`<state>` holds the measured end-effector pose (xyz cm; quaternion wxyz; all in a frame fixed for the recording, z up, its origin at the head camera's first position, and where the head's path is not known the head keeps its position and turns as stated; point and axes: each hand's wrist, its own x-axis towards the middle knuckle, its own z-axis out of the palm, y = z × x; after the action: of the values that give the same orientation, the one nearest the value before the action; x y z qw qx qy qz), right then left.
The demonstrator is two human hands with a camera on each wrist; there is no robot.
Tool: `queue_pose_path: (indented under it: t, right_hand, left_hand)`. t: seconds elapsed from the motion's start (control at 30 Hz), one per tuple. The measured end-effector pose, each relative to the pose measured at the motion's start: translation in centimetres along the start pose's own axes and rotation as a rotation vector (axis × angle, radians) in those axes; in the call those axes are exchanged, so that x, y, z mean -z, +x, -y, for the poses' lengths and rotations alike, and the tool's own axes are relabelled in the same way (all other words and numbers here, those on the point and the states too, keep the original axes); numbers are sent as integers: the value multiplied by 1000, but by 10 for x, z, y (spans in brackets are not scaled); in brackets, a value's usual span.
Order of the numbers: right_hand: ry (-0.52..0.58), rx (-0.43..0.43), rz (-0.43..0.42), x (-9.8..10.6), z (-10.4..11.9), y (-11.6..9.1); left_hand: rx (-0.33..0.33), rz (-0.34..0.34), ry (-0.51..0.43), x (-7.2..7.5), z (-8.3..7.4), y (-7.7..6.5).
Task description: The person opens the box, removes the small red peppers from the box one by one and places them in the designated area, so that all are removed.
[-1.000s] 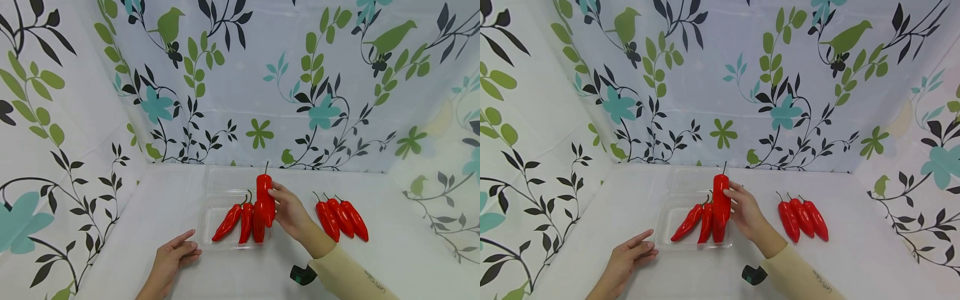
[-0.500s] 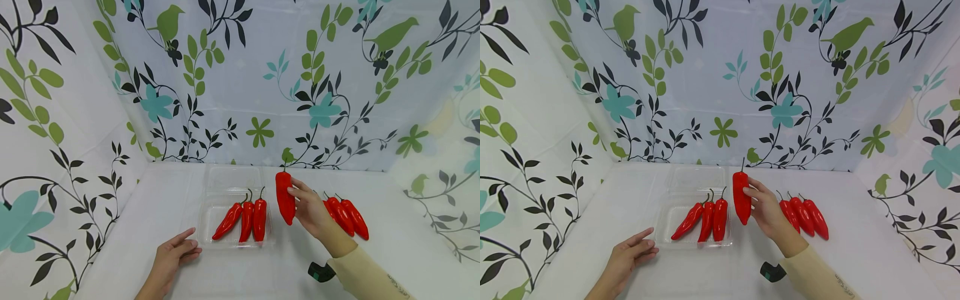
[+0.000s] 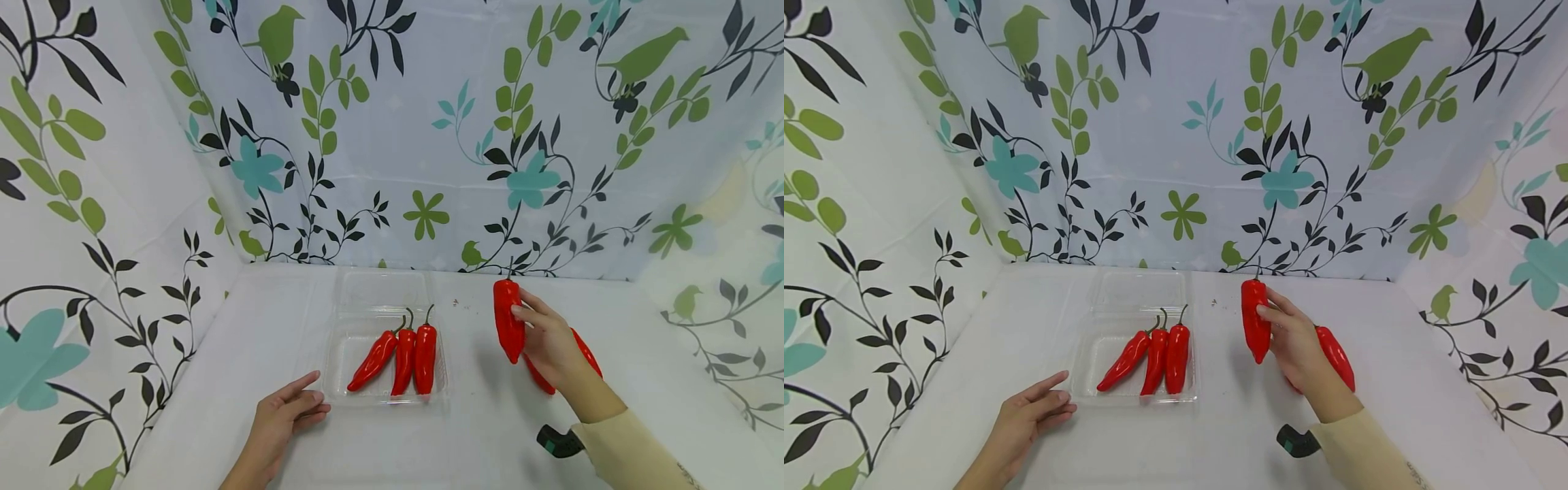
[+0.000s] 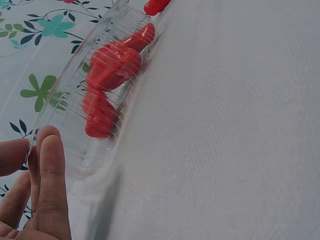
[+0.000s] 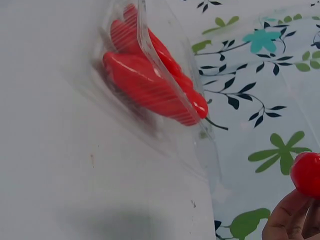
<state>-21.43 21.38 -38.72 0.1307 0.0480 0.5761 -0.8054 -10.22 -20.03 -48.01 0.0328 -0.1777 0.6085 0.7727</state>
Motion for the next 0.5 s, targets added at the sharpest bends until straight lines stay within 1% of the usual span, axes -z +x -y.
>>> queue_pose_path:
  t: [0.23,0.5]
  right_hand:
    - [38,6,-24,28,10,0]
    - [74,22,-92,63,22,4]
  left_hand:
    - [-5,2,3,0,0,0]
    - [3,11,-4,2,1,1]
